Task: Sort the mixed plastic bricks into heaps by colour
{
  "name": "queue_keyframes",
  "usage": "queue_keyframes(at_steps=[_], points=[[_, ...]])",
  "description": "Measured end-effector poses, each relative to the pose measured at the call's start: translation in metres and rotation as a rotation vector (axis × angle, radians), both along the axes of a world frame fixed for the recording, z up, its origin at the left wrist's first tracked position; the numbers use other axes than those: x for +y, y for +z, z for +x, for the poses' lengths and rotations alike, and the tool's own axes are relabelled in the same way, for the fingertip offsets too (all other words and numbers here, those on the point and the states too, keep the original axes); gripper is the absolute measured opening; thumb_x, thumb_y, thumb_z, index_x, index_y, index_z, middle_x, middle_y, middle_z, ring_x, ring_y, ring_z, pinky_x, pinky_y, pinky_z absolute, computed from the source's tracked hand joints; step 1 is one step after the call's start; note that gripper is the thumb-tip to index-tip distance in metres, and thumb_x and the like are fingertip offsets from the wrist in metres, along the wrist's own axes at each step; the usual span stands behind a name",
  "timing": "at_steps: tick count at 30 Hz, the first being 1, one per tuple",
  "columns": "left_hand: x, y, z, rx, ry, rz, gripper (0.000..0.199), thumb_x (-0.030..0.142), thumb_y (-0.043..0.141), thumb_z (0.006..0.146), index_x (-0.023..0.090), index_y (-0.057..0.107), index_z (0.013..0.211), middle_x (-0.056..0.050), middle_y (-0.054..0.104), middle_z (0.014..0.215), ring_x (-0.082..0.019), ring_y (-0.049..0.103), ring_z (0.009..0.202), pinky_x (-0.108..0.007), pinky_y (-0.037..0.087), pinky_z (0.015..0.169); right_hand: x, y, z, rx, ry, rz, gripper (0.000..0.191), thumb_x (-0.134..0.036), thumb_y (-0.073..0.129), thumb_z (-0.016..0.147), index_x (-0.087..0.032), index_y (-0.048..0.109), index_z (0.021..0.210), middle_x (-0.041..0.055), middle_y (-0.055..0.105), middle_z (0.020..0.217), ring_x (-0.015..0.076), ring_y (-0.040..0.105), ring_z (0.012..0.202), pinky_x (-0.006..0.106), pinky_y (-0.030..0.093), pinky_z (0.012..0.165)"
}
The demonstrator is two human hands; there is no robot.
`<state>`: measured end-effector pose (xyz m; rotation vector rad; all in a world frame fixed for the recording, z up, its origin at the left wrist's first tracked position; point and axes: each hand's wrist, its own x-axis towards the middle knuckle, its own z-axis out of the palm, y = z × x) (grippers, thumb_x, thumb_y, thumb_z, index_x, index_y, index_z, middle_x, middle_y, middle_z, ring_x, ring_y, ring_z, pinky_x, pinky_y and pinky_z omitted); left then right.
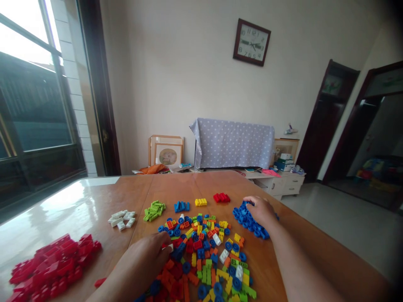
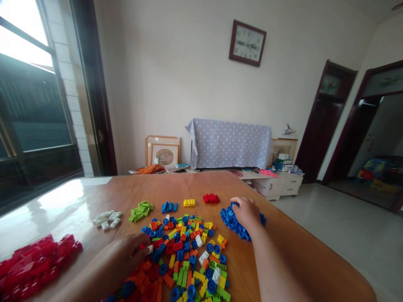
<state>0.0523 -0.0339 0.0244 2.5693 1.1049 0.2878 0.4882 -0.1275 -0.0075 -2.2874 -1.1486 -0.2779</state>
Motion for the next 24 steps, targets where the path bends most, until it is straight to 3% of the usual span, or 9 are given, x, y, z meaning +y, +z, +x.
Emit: queue_keyframes(at_steps=[8, 16, 24], points=[[-0.007, 0.011, 0.001, -0.003, 0.002, 0.003, 0.024, 0.039, 0.044, 0.096, 0.025, 0.062, 0.091, -0.002, 0.07, 0.091, -0.019, 0.063, 0.081, -0.026, 0.036, 0.067, 0.001, -0.006, -0.001, -0.071, -0.033, -0.137, 0.03, -0.029, 0.057, 0.086, -0.037, 0.076, 0.108, -0.0031, 0.073, 0.122, 0.0279, 0.056, 0.117, 0.04, 0.042, 0.097], [-0.009, 0.018, 0.001, 0.014, 0.01, 0.004, 0.023, 0.038, 0.044, 0.095, 0.025, 0.062, 0.089, -0.003, 0.07, 0.092, -0.019, 0.062, 0.08, -0.026, 0.036, 0.065, 0.002, -0.004, -0.003, -0.081, -0.055, -0.112, 0.031, -0.028, 0.053, 0.089, -0.034, 0.075, 0.108, -0.0018, 0.073, 0.121, 0.028, 0.056, 0.115, 0.04, 0.042, 0.097], [-0.006, 0.008, -0.001, 0.0, -0.02, 0.015, 0.025, 0.04, 0.043, 0.096, 0.025, 0.061, 0.087, -0.003, 0.069, 0.087, -0.018, 0.062, 0.077, -0.027, 0.035, 0.064, 0.002, -0.001, -0.009, -0.076, -0.068, -0.08, 0.034, -0.027, 0.048, 0.09, -0.033, 0.073, 0.114, -0.0004, 0.072, 0.124, 0.0292, 0.054, 0.122, 0.043, 0.041, 0.102]])
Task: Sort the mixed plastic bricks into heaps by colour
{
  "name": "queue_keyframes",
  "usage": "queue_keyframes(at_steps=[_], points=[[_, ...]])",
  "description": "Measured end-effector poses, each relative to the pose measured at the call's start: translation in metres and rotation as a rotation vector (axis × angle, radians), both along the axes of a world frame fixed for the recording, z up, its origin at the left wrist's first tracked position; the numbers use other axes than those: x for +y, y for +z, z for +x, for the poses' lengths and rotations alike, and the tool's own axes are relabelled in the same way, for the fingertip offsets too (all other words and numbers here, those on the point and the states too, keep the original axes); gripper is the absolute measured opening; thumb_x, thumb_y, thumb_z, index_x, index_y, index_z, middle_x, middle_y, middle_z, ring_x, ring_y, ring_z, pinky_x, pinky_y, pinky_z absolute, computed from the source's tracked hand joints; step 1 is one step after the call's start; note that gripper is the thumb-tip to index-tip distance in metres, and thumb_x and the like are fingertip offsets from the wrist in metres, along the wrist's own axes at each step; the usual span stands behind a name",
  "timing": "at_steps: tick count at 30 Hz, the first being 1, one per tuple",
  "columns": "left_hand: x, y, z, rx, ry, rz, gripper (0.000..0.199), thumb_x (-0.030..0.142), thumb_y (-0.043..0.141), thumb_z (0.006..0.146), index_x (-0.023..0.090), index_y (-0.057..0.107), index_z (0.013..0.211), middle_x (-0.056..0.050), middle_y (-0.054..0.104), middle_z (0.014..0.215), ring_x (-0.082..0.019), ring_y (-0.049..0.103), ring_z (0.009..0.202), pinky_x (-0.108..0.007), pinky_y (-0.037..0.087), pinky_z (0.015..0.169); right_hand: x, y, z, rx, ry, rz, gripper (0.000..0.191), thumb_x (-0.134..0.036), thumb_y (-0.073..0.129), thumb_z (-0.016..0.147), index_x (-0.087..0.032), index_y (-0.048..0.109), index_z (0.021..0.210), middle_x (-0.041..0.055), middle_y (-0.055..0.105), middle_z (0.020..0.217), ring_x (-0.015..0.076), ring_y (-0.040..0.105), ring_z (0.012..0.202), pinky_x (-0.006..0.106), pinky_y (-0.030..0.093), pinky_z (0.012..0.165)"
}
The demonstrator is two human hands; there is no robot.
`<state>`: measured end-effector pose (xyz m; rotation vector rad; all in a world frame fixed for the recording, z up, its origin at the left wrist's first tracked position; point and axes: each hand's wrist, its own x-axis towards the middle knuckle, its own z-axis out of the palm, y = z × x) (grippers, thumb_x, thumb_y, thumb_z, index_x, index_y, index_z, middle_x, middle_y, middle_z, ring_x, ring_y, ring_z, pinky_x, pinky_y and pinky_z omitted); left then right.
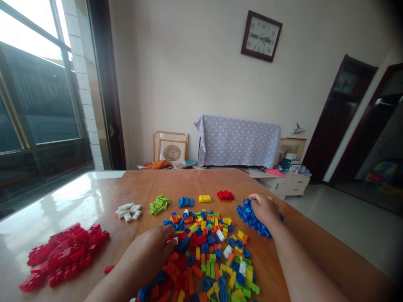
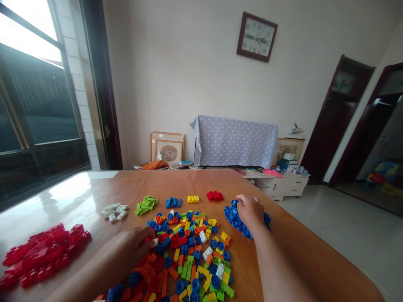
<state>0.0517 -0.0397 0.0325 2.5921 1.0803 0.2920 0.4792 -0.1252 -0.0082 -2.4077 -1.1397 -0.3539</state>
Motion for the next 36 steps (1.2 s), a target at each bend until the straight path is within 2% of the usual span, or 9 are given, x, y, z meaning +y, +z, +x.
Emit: queue_keyframes(at_steps=[3, 5, 8, 12, 15, 21, 29, 36], points=[[0.002, -0.004, 0.0, 0.012, 0.018, -0.009, 0.025, 0.042, 0.044, 0.095, 0.025, 0.062, 0.089, -0.003, 0.07, 0.089, -0.019, 0.062, 0.077, -0.027, 0.035, 0.063, 0.003, -0.003, -0.004, -0.035, 0.053, -0.043, 0.044, -0.024, 0.047, 0.091, -0.034, 0.066, 0.129, 0.0013, 0.067, 0.134, 0.0305, 0.045, 0.135, 0.05, 0.033, 0.111], [0.002, -0.005, 0.001, 0.014, 0.021, -0.015, 0.024, 0.041, 0.045, 0.095, 0.026, 0.062, 0.09, -0.002, 0.07, 0.089, -0.019, 0.062, 0.078, -0.028, 0.035, 0.065, 0.005, -0.006, -0.007, -0.065, 0.106, -0.089, 0.053, -0.023, 0.044, 0.092, -0.037, 0.056, 0.141, 0.0008, 0.061, 0.143, 0.0328, 0.031, 0.147, 0.06, 0.021, 0.117], [0.0, -0.005, 0.002, -0.006, 0.006, -0.002, 0.023, 0.04, 0.044, 0.096, 0.026, 0.062, 0.09, -0.002, 0.07, 0.09, -0.019, 0.063, 0.08, -0.028, 0.035, 0.066, 0.008, -0.008, -0.014, -0.089, 0.167, -0.161, 0.061, -0.022, 0.041, 0.093, -0.04, 0.044, 0.151, -0.0009, 0.053, 0.152, 0.0354, 0.011, 0.155, 0.072, 0.003, 0.116], [-0.001, -0.007, 0.003, -0.007, -0.003, 0.012, 0.023, 0.039, 0.044, 0.096, 0.025, 0.061, 0.089, -0.002, 0.07, 0.089, -0.02, 0.063, 0.081, -0.028, 0.036, 0.067, 0.01, -0.004, -0.024, -0.086, 0.208, -0.265, 0.06, -0.023, 0.038, 0.095, -0.038, 0.041, 0.153, 0.0001, 0.057, 0.148, 0.0344, 0.002, 0.156, 0.073, -0.006, 0.115], [-0.002, -0.005, 0.005, 0.01, -0.01, 0.005, 0.022, 0.038, 0.045, 0.096, 0.025, 0.061, 0.09, -0.002, 0.07, 0.089, -0.02, 0.063, 0.082, -0.028, 0.036, 0.067, 0.011, -0.001, -0.028, -0.075, 0.205, -0.336, 0.059, -0.024, 0.036, 0.096, -0.037, 0.04, 0.154, 0.0002, 0.06, 0.145, 0.034, 0.002, 0.156, 0.074, -0.01, 0.113], [-0.006, 0.005, 0.005, 0.017, -0.007, 0.001, 0.022, 0.038, 0.045, 0.096, 0.025, 0.062, 0.09, -0.002, 0.07, 0.092, -0.02, 0.064, 0.084, -0.027, 0.037, 0.067, 0.01, 0.003, -0.031, -0.086, 0.126, -0.39, 0.059, -0.027, 0.035, 0.096, -0.034, 0.04, 0.154, 0.0018, 0.058, 0.147, 0.0346, 0.005, 0.155, 0.075, -0.008, 0.113], [-0.003, 0.001, 0.003, 0.014, 0.001, 0.01, 0.023, 0.038, 0.045, 0.097, 0.025, 0.063, 0.091, -0.003, 0.07, 0.092, -0.02, 0.064, 0.084, -0.028, 0.038, 0.068, 0.003, 0.008, -0.03, -0.095, 0.034, -0.284, 0.058, -0.021, 0.036, 0.092, -0.03, 0.048, 0.148, 0.0043, 0.063, 0.141, 0.0343, 0.017, 0.153, 0.077, -0.005, 0.112], [0.002, -0.006, 0.002, 0.012, -0.001, 0.021, 0.023, 0.04, 0.045, 0.096, 0.026, 0.062, 0.091, -0.001, 0.07, 0.09, -0.019, 0.064, 0.081, -0.027, 0.037, 0.067, 0.004, 0.002, -0.025, -0.057, 0.065, -0.215, 0.056, -0.018, 0.039, 0.09, -0.031, 0.052, 0.143, 0.0022, 0.068, 0.135, 0.0328, 0.022, 0.151, 0.074, 0.001, 0.114]])
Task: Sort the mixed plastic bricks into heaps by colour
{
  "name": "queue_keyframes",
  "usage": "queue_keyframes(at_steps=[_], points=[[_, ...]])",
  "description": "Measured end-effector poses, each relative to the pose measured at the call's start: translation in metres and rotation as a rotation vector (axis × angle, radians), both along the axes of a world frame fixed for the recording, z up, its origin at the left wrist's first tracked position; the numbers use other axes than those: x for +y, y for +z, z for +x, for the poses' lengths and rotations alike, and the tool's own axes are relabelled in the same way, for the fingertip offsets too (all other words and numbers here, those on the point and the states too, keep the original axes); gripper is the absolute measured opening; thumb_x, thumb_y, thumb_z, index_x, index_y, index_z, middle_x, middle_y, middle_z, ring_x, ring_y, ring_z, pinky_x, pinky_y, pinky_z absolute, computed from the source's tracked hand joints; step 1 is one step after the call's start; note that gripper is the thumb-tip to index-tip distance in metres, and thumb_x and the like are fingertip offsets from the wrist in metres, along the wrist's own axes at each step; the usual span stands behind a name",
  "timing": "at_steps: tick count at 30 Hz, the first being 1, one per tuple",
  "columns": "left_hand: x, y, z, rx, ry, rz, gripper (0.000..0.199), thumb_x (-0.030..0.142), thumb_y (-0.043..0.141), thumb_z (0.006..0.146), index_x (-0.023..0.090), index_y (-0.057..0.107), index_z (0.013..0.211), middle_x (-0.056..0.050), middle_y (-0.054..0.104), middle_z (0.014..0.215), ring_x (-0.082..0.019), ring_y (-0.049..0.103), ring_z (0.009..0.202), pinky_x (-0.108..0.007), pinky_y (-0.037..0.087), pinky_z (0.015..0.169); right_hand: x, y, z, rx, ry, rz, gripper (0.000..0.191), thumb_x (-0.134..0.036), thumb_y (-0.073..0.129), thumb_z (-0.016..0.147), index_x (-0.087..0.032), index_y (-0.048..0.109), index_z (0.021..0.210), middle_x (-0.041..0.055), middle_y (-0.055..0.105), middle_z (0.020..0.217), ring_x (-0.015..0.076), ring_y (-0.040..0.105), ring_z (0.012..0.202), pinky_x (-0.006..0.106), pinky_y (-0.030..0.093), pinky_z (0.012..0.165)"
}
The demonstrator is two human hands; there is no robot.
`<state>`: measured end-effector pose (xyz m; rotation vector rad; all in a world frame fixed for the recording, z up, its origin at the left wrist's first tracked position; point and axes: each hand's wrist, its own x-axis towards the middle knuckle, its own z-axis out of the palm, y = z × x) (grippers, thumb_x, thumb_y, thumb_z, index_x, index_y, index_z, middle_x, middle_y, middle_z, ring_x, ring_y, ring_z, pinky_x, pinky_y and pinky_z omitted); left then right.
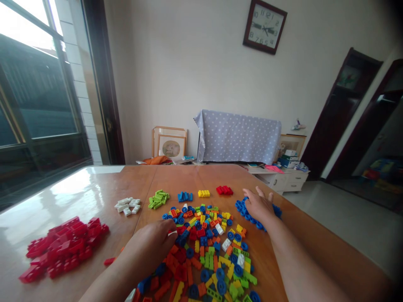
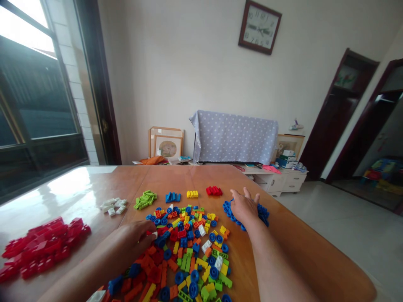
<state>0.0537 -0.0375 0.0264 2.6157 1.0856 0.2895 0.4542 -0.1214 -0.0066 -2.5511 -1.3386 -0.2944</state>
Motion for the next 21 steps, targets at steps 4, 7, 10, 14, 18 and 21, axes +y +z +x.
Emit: queue_keyframes(at_steps=[4, 7, 10, 14, 18, 21], points=[[0.0, 0.001, 0.0, -0.016, 0.005, 0.003, 0.021, 0.039, 0.046, 0.096, 0.026, 0.062, 0.092, -0.001, 0.071, 0.091, -0.019, 0.064, 0.083, -0.027, 0.036, 0.068, 0.001, -0.002, 0.0, 0.007, 0.008, 0.048, 0.054, -0.017, 0.042, 0.088, -0.031, 0.056, 0.138, 0.0017, 0.07, 0.132, 0.032, 0.028, 0.149, 0.072, 0.006, 0.115], [-0.001, 0.003, -0.001, -0.01, 0.022, -0.007, 0.021, 0.038, 0.046, 0.095, 0.026, 0.062, 0.09, -0.002, 0.07, 0.09, -0.019, 0.063, 0.08, -0.027, 0.035, 0.065, 0.001, 0.002, -0.002, 0.0, 0.01, 0.131, 0.049, -0.018, 0.044, 0.088, -0.03, 0.059, 0.133, 0.0024, 0.072, 0.127, 0.0322, 0.036, 0.145, 0.068, 0.013, 0.115], [-0.002, 0.005, -0.002, -0.01, 0.027, 0.003, 0.02, 0.037, 0.047, 0.095, 0.025, 0.06, 0.087, -0.002, 0.07, 0.089, -0.018, 0.061, 0.077, -0.027, 0.032, 0.062, 0.001, 0.007, -0.007, -0.009, 0.08, 0.199, 0.041, -0.022, 0.048, 0.088, -0.028, 0.065, 0.124, 0.0046, 0.074, 0.122, 0.0308, 0.049, 0.135, 0.057, 0.026, 0.113], [-0.001, 0.004, -0.004, -0.022, 0.014, 0.031, 0.019, 0.035, 0.047, 0.094, 0.025, 0.059, 0.084, 0.0, 0.068, 0.084, -0.016, 0.058, 0.071, -0.027, 0.03, 0.06, 0.002, 0.009, -0.022, 0.089, 0.309, 0.257, 0.036, -0.026, 0.048, 0.09, -0.024, 0.068, 0.12, 0.0071, 0.074, 0.119, 0.0247, 0.065, 0.114, 0.041, 0.044, 0.101], [0.0, 0.004, -0.007, -0.021, 0.023, 0.046, 0.017, 0.032, 0.046, 0.093, 0.025, 0.058, 0.084, 0.0, 0.066, 0.078, -0.015, 0.057, 0.068, -0.026, 0.028, 0.058, 0.001, 0.009, -0.048, 0.284, 0.506, 0.231, 0.034, -0.031, 0.05, 0.092, -0.023, 0.068, 0.119, 0.0072, 0.074, 0.118, 0.0232, 0.067, 0.109, 0.034, 0.049, 0.093], [-0.001, 0.011, -0.009, -0.001, 0.046, 0.043, 0.013, 0.028, 0.047, 0.09, 0.024, 0.057, 0.082, 0.0, 0.065, 0.076, -0.015, 0.055, 0.065, -0.027, 0.025, 0.057, -0.003, 0.013, -0.071, 0.401, 0.613, 0.149, 0.028, -0.032, 0.052, 0.091, -0.022, 0.07, 0.109, 0.0044, 0.075, 0.105, 0.0213, 0.069, 0.096, 0.03, 0.05, 0.083]])
